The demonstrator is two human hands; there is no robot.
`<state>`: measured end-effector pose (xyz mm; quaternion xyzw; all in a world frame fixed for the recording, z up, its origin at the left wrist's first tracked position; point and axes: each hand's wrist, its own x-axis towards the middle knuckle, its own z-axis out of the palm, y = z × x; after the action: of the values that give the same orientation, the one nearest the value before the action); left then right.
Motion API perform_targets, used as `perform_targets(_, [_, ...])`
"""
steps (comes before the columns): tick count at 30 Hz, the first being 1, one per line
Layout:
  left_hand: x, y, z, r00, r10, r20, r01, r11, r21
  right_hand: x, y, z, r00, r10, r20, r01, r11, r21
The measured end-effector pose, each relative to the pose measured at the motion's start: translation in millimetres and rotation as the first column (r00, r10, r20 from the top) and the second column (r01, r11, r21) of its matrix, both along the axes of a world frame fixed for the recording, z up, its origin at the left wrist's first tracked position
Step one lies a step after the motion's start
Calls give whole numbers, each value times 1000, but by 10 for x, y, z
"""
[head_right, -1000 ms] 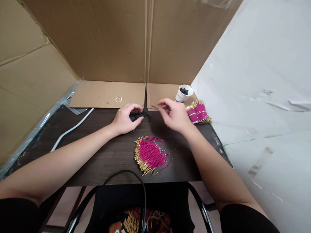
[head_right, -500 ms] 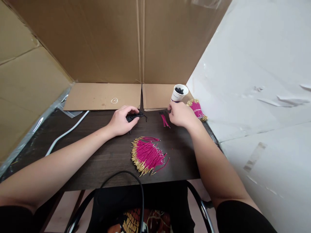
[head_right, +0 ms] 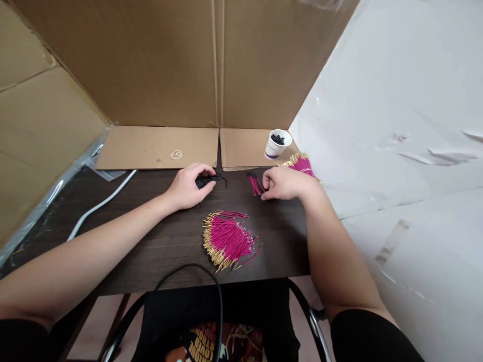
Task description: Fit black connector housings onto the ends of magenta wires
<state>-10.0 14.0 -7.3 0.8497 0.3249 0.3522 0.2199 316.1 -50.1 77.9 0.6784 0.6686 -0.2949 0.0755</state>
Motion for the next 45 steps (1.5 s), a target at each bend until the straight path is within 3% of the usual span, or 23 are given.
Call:
perform_targets(6, [0,3,1,1000,-9,3,9,1000,15,102,16,15,1000,-16,2,16,985,-170])
perform_targets(12, [4,10,-8,1000,-6,-7,6,1000,6,124,72,-81,994,12,-107,-20,997,-81])
perform_targets(24, [0,11,-9,1000,-4,-12,4,1000,-1,89,69,-78,988,31,-150,-37,999,-36])
perform_targets(34, [-12,-13,38,962,-156,-225,160,987,-1,-117,60,-81,998,-57,-35,59,997,48])
perform_targets(45, [-13,-24,41,947,-158,-278,161,987,-12,-106,109,-96,997,-65,44,62,996,71])
